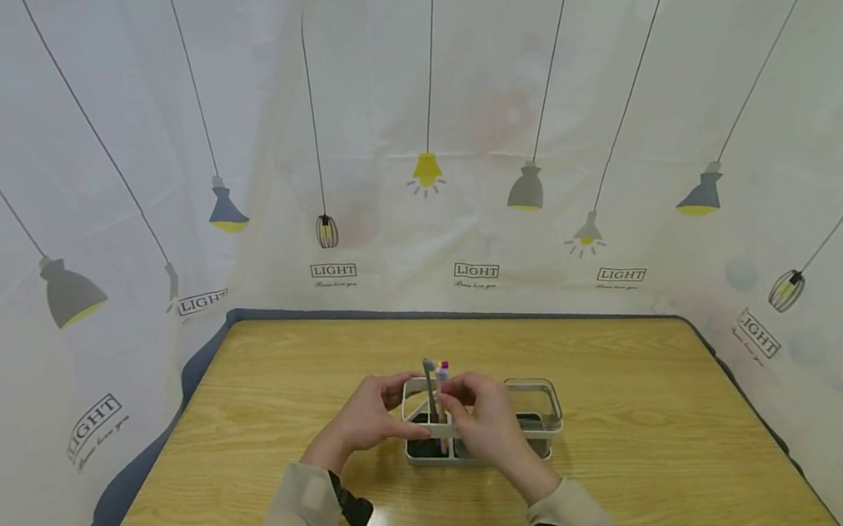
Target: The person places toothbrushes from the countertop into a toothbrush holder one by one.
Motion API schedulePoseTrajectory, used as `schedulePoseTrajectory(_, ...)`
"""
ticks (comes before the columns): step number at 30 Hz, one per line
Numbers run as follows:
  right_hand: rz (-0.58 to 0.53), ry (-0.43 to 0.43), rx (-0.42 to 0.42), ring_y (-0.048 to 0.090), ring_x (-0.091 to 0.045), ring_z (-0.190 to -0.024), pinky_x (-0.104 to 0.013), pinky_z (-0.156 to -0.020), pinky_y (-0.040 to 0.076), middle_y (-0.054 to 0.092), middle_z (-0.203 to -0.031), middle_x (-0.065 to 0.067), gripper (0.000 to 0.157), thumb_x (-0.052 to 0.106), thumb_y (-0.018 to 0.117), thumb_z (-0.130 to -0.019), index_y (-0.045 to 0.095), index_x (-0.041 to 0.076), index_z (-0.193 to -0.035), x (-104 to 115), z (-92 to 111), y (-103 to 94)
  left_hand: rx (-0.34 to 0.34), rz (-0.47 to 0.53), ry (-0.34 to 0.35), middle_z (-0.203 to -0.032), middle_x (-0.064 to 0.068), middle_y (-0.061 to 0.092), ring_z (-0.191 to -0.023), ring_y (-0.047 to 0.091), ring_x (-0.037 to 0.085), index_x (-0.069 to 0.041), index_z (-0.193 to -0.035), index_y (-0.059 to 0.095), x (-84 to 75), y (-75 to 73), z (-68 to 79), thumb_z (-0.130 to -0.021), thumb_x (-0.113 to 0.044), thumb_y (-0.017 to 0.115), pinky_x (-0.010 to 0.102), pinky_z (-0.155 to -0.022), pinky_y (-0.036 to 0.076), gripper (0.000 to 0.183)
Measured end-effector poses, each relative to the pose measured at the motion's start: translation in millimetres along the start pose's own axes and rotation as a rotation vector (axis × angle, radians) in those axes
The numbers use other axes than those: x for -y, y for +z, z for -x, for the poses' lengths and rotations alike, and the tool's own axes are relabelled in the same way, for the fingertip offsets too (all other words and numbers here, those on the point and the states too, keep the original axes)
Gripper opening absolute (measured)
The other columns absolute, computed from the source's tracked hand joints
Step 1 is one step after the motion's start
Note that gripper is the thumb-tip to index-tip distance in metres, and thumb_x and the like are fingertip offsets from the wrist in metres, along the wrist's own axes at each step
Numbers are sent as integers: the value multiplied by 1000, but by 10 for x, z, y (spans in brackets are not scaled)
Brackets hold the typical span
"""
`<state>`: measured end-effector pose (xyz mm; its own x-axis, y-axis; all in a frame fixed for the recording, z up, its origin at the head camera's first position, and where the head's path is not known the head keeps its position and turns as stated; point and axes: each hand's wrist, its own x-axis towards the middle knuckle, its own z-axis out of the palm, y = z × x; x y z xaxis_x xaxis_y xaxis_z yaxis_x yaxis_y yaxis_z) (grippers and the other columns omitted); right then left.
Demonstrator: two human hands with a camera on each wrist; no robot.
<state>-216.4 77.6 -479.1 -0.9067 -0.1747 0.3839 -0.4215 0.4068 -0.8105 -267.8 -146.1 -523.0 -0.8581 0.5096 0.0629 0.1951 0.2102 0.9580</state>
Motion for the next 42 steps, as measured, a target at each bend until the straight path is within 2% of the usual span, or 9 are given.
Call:
schedulePoseTrajectory(8, 18, 37, 25, 69, -13, -82, -32, -76, 59, 73, -90, -2, 6, -3, 77, -95, 76, 3, -98, 17, 2, -22, -2, -18, 0, -145, 8, 64, -138, 57, 32, -11, -148, 61, 14, 1, -11, -78, -24, 98, 50, -112, 45, 81)
schedulePoseTrajectory(17, 10, 21, 26, 71, -14, -83, -34, -77, 60, 74, -90, -3, 6, -4, 77, -95, 77, 2, -98, -13, -9, -30, 10, -19, 9, -145, 10, 63, -137, 57, 34, -8, -149, 60, 40, 15, -41, -78, -23, 98, 51, -111, 45, 81)
schedulePoseTrajectory(23, -23, 72, 54, 72, -17, -87, -36, -81, 61, 75, -94, -4, 6, 0, 77, -96, 77, 2, -102, -35, -14, -116, 24, -12, 27, -145, 13, 63, -138, 56, 38, -4, -150, 58, 48, 39, -72, -80, -20, 97, 56, -111, 43, 82)
schedulePoseTrajectory(27, -20, 105, 51, 71, -16, -87, -34, -79, 60, 74, -94, -2, 7, 2, 78, -96, 77, 2, -104, -57, -17, -180, 21, -28, 14, -147, 14, 61, -138, 56, 37, -3, -153, 54, 51, 39, -91, -79, -23, 97, 56, -110, 44, 88)
schedulePoseTrajectory(36, -34, 131, -2, 71, -17, -86, -30, -77, 59, 74, -95, -3, 10, 1, 78, -95, 77, 0, -105, -98, -21, -360, 14, -65, -13, -147, 10, 62, -136, 58, 33, -4, -156, 51, 67, 9, -130, -78, -29, 98, 51, -110, 46, 94)
schedulePoseTrajectory(42, -29, 123, -65, 72, -19, -87, -30, -78, 60, 75, -97, -6, 11, 2, 80, -94, 77, 0, -105, -151, -31, -548, 16, -98, -11, -151, 11, 58, -142, 53, 31, -3, -157, 49, 54, -44, -130, -77, -29, 98, 50, -114, 41, 97)
